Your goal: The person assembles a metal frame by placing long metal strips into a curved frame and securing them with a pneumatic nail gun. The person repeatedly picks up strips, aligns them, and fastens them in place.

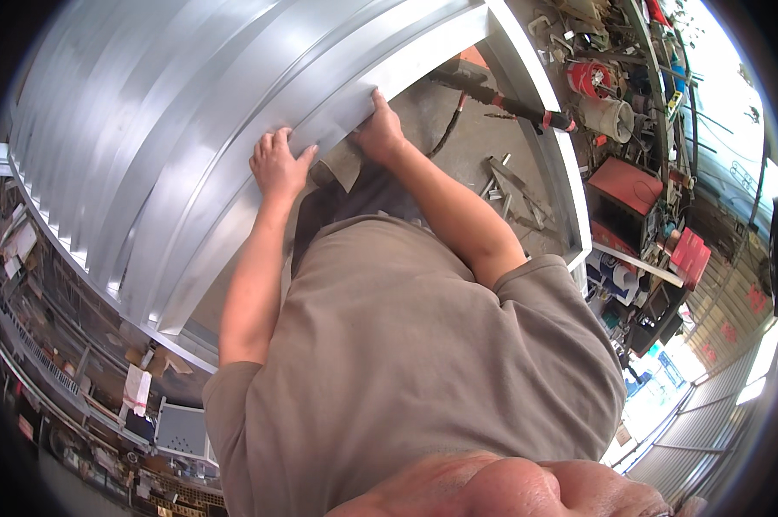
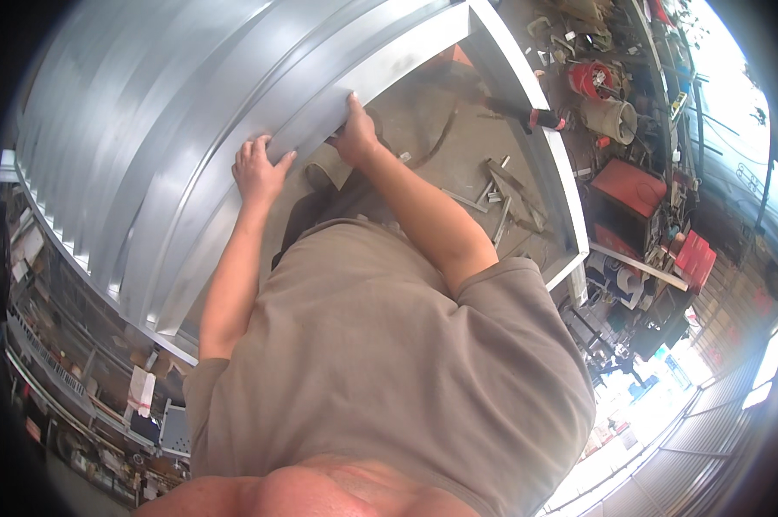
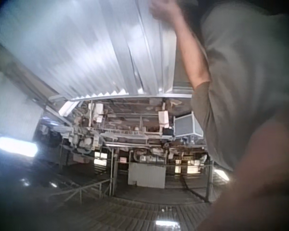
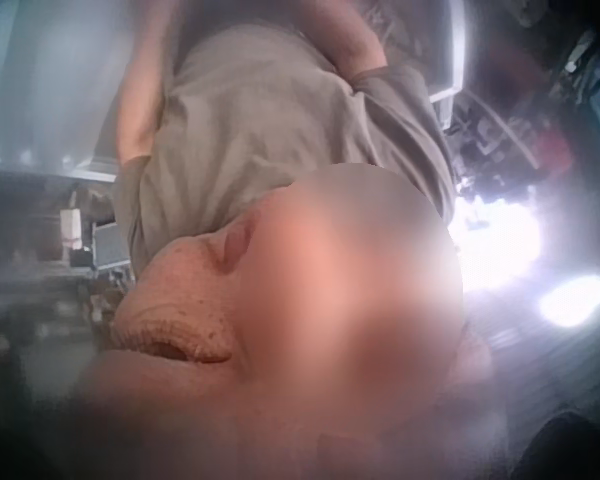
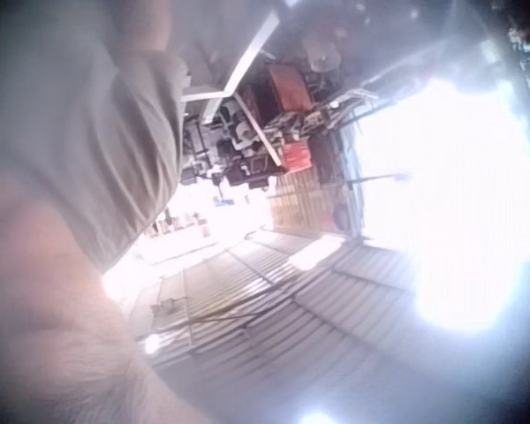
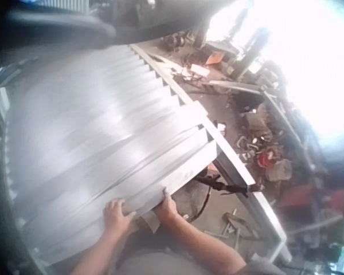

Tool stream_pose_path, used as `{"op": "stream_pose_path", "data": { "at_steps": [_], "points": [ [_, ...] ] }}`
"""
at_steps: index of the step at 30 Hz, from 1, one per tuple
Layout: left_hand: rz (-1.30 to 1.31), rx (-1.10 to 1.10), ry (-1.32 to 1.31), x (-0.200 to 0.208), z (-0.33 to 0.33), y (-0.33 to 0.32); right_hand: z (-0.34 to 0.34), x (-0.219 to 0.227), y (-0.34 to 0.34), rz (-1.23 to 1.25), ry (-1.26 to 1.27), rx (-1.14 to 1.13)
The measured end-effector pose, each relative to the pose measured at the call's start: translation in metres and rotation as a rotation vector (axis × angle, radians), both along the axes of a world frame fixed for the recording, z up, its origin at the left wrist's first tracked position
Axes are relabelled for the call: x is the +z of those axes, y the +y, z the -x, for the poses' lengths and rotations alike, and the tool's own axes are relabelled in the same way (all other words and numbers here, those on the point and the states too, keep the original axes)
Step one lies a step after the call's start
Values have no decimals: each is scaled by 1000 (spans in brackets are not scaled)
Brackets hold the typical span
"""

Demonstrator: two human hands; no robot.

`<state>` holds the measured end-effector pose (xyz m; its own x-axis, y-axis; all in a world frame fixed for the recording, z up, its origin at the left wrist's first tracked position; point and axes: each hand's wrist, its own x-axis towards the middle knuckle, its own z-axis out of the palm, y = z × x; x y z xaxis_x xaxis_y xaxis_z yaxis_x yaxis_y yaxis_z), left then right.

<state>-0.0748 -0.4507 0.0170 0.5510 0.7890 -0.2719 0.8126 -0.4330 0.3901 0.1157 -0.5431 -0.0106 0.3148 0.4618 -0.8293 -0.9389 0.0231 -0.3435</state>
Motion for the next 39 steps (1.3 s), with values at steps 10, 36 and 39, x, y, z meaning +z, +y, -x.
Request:
{"op": "stream_pose_path", "data": {
  "at_steps": [10, 36, 39],
  "points": [
    [-12, 7, -21, -1, 1, -2, -18, 13, -12, 31, 41, 200],
    [-113, -49, -251, -16, 7, 0, -218, 105, -176, 513, -1033, 300],
    [-112, -41, -242, -15, 6, 0, -350, 94, -252, 710, -1138, 87]
  ]
}}
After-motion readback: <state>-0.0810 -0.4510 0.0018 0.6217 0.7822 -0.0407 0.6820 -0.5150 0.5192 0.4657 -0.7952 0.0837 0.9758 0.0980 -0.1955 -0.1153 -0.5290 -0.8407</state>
